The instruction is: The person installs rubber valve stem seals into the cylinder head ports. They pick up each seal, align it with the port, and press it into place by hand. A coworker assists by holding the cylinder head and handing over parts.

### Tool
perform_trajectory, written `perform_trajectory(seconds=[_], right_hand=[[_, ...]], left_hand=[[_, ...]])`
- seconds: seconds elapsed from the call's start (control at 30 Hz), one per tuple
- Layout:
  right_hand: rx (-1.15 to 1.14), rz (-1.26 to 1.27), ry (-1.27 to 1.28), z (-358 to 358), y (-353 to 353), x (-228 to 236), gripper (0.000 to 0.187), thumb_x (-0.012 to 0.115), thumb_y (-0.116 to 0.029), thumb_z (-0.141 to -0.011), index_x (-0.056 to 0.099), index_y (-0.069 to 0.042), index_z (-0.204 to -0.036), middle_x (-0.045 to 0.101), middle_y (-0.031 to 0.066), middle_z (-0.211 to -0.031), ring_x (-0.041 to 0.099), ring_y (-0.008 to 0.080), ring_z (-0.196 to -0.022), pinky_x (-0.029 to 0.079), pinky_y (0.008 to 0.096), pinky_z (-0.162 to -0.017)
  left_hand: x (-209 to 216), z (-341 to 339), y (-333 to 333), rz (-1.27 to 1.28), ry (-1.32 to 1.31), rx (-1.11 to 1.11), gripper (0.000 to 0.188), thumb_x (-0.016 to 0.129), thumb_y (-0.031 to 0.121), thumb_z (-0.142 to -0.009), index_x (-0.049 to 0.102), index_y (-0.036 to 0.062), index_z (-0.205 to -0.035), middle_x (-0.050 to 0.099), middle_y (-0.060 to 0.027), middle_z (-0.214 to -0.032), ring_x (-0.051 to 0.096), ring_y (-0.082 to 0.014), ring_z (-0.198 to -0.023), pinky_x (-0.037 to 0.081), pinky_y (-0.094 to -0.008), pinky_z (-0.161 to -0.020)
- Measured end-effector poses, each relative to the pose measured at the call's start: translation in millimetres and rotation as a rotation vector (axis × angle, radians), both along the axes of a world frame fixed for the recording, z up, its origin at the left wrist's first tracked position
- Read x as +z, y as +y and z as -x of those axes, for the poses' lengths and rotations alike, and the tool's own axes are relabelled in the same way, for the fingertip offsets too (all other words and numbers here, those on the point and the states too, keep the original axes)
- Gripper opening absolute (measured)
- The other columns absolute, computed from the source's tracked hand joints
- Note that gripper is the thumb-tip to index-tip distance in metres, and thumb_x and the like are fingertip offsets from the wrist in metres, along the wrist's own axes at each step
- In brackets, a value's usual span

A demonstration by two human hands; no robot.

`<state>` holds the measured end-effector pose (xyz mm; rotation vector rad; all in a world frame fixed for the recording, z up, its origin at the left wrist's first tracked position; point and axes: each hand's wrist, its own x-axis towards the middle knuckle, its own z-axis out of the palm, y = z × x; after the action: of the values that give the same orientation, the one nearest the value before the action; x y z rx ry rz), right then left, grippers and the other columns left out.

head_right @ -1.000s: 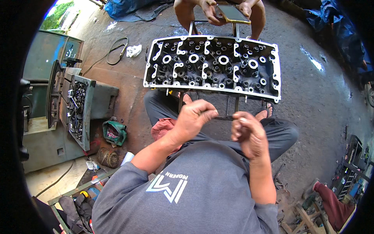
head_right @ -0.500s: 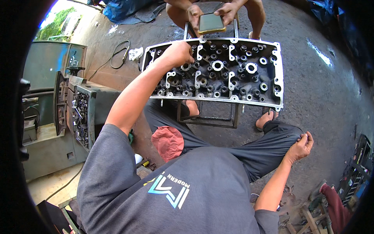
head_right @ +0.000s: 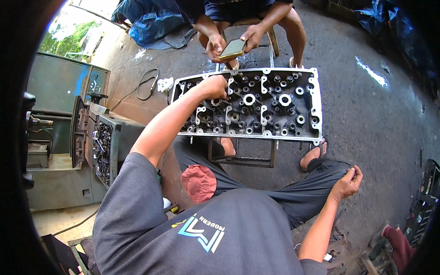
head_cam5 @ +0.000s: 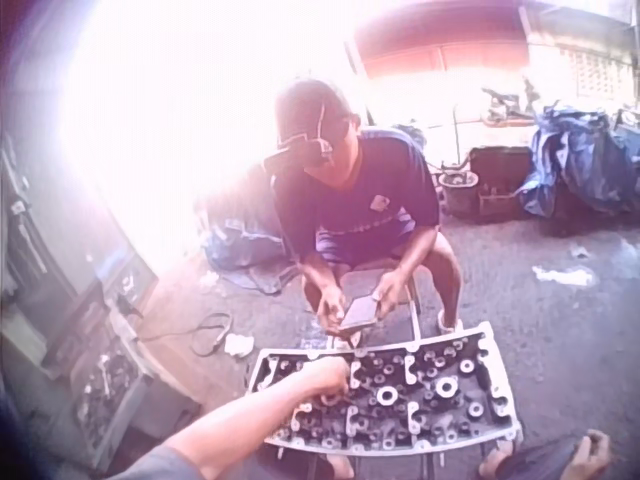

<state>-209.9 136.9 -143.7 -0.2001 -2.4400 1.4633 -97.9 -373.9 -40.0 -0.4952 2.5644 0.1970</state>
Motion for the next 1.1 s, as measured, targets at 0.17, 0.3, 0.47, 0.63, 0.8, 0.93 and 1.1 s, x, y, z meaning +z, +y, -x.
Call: perform_trajectory(seconds=[0.17, 0.3, 0.47, 0.63, 0.8, 0.93, 1.1], right_hand=[[0.008, 0.018, -0.011, -1, 3, -2, 0.019, 0.055, -0.011, -0.093, 0.065, 0.001, -0.103, 0.067, 0.0077, -0.089, 0.064, 0.0160, -0.080, 0.051, 0.0274, -0.074], [0.017, -0.049, 0.035, 0, 8, -5, 0.019, 0.055, -0.011, -0.092, 0.065, 0.001, -0.104, 0.067, 0.0094, -0.091, 0.064, 0.0183, -0.080, 0.052, 0.0287, -0.074], [0.074, -0.146, 0.056, 2, 14, -10, 0.022, 0.056, -0.014, -0.096, 0.065, 0.001, -0.110, 0.069, 0.0144, -0.101, 0.067, 0.0232, -0.086, 0.055, 0.0314, -0.078], [0.051, -0.084, -0.013, 7, 20, -20, 0.026, 0.055, -0.016, -0.098, 0.065, 0.000, -0.114, 0.069, 0.0132, -0.106, 0.067, 0.0214, -0.093, 0.054, 0.0290, -0.081], [0.033, -0.107, -0.052, 8, 23, -27, 0.026, 0.054, -0.018, -0.098, 0.065, -0.001, -0.114, 0.070, 0.0127, -0.106, 0.067, 0.0204, -0.094, 0.053, 0.0286, -0.082], [0.055, -0.144, -0.064, 9, 18, -20, 0.028, 0.055, -0.021, -0.099, 0.065, -0.001, -0.115, 0.070, 0.0126, -0.105, 0.067, 0.0207, -0.093, 0.053, 0.0287, -0.081], [0.215, -0.127, -0.134, 6, -23, 21, 0.028, 0.058, -0.024, -0.098, 0.066, 0.000, -0.110, 0.069, 0.0122, -0.096, 0.066, 0.0186, -0.085, 0.053, 0.0303, -0.076]], left_hand=[[-7, 10, -13, 0.000, -0.071, -0.079, 0.032, 0.081, 0.028, -0.066, 0.073, 0.0031, -0.086, 0.070, -0.0188, -0.081, 0.068, -0.0329, -0.077, 0.052, -0.0416, -0.071], [-17, 8, -21, -0.143, -0.005, -0.091, 0.041, 0.083, 0.036, -0.064, 0.072, 0.0007, -0.082, 0.068, -0.0201, -0.077, 0.066, -0.0340, -0.071, 0.051, -0.0427, -0.068], [-18, 8, -15, -0.014, -0.082, -0.073, 0.052, 0.083, 0.051, -0.062, 0.074, 0.0017, -0.079, 0.070, -0.0195, -0.083, 0.068, -0.0337, -0.078, 0.055, -0.0431, -0.073], [-9, 8, -2, 0.017, -0.115, 0.063, 0.050, 0.085, 0.043, -0.066, 0.074, 0.0037, -0.096, 0.071, -0.0166, -0.099, 0.068, -0.0332, -0.095, 0.054, -0.0415, -0.083], [-11, 7, -2, 0.003, -0.128, 0.084, 0.049, 0.084, 0.042, -0.067, 0.074, 0.0044, -0.096, 0.072, -0.0150, -0.098, 0.068, -0.0323, -0.094, 0.054, -0.0419, -0.082], [-9, 4, -3, -0.037, -0.100, 0.099, 0.046, 0.083, 0.042, -0.068, 0.075, 0.0063, -0.096, 0.072, -0.0156, -0.096, 0.068, -0.0326, -0.091, 0.054, -0.0426, -0.078], [26, -10, 1, 0.063, 0.092, 0.172, 0.038, 0.079, 0.036, -0.070, 0.075, 0.0046, -0.092, 0.071, -0.0177, -0.092, 0.069, -0.0314, -0.091, 0.055, -0.0430, -0.080]])
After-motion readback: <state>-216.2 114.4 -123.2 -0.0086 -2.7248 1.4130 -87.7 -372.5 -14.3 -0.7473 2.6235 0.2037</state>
